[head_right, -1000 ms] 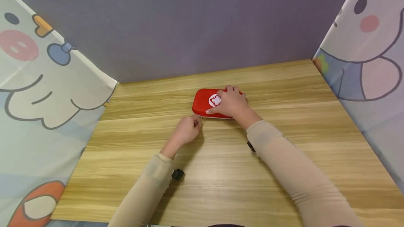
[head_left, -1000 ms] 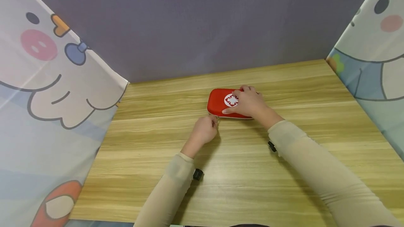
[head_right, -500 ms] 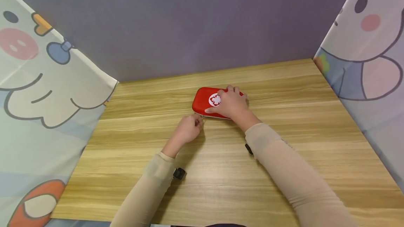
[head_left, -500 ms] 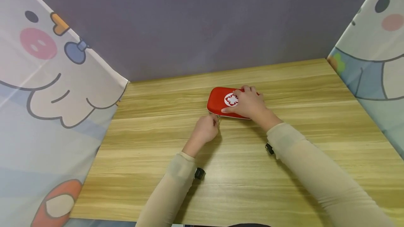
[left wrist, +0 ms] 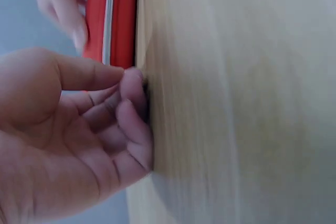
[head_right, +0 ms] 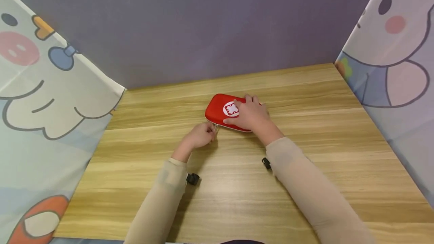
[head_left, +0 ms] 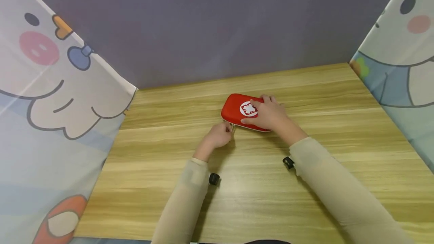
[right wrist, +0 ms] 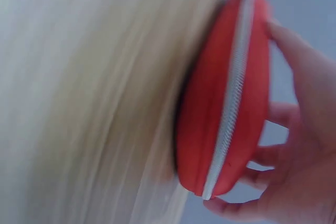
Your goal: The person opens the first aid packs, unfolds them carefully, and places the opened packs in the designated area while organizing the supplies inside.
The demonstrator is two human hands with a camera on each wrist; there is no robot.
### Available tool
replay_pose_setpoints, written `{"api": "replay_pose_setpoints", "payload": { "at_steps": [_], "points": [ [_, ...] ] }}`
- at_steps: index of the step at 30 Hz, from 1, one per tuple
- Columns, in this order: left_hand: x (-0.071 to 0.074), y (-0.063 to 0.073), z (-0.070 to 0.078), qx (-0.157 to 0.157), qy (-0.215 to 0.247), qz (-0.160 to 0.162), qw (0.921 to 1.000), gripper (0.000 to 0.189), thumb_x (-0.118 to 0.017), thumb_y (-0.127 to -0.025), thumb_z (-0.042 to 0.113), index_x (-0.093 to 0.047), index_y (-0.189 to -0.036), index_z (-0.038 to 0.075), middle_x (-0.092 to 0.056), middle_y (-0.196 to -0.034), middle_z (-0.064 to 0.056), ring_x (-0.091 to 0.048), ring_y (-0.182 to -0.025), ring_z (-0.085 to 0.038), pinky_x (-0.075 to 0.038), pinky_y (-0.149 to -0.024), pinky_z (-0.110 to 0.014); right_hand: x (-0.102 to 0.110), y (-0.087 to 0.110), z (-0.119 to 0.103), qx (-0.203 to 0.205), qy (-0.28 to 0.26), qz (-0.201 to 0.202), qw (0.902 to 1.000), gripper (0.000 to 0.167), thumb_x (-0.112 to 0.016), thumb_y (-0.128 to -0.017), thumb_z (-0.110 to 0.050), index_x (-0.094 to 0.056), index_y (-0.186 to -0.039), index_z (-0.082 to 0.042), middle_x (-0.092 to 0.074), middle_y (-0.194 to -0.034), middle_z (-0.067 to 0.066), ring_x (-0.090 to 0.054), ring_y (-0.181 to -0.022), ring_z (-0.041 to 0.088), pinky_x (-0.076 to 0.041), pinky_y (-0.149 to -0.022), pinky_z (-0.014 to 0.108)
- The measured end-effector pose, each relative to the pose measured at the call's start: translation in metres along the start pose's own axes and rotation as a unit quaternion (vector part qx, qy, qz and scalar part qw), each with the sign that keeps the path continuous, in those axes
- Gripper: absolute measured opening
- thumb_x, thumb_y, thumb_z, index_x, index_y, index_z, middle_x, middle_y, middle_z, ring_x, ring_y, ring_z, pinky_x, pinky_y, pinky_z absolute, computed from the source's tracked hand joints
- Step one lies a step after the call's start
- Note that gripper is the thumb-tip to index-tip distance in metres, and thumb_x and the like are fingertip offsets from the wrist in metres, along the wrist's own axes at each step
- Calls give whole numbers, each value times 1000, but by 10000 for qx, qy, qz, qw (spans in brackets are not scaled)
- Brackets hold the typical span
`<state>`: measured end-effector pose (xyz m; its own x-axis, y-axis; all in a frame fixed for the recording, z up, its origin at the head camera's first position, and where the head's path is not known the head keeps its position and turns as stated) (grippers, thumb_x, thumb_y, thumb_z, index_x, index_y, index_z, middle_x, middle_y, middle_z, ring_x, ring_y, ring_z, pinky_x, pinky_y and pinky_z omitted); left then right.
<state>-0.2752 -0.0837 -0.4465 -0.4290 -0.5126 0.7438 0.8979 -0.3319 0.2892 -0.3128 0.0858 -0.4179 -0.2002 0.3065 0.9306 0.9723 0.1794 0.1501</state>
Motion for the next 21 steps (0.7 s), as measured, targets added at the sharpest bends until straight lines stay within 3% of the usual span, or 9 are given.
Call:
{"api": "replay_pose_setpoints", "payload": {
  "at_steps": [3, 8, 14, 21],
  "points": [
    [-3, -2, -3, 200, 411, -276, 9986, 11, -53, -100, 5, -63, -95, 4, -65, -81, -6, -56, -71, -16, -42, -63, -26, 1, 12, 8, 33, -84, -170, 9998, 92, -72, -91, -64, -42, -165, -18, -27, -170, 27, -28, -154, 53, -31, -117, 78],
    [-3, -5, 0, 241, 450, -424, 9978, 16, -50, -105, 8, -62, -95, 6, -64, -81, -5, -58, -70, -15, -44, -63, -24, 6, 31, 16, 51, -547, -37, 9985, 88, -75, -92, -53, -45, -162, -8, -27, -169, 32, -29, -153, 59, -35, -119, 73],
    [-5, -9, 3, 227, 364, -530, 9977, 32, -44, -103, 3, -45, -73, 15, -59, -72, -3, -54, -61, -14, -39, -57, -24, 4, 45, 19, -228, -604, 417, 9970, 85, -74, -93, -54, -50, -158, -6, -33, -165, 34, -32, -150, 59, -38, -118, 71],
    [-2, -10, 0, 413, 207, -441, 9980, 25, -48, -106, 9, -57, -82, 9, -62, -69, -3, -53, -62, -14, -39, -57, -23, 5, 53, 11, -479, -382, 803, 9949, 86, -75, -89, -59, -57, -152, -3, -43, -154, 33, -42, -137, 56, -45, -106, 71]
  ]
}}
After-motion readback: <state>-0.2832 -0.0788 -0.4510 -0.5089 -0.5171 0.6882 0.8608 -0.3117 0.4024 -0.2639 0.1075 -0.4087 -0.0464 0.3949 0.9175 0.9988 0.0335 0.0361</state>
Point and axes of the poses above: each hand's wrist, its own y-axis away from the middle knuckle, its own x-axis out of the back of the hand, z = x × y, the point moved 10 cm from there along -y, towards the middle knuckle
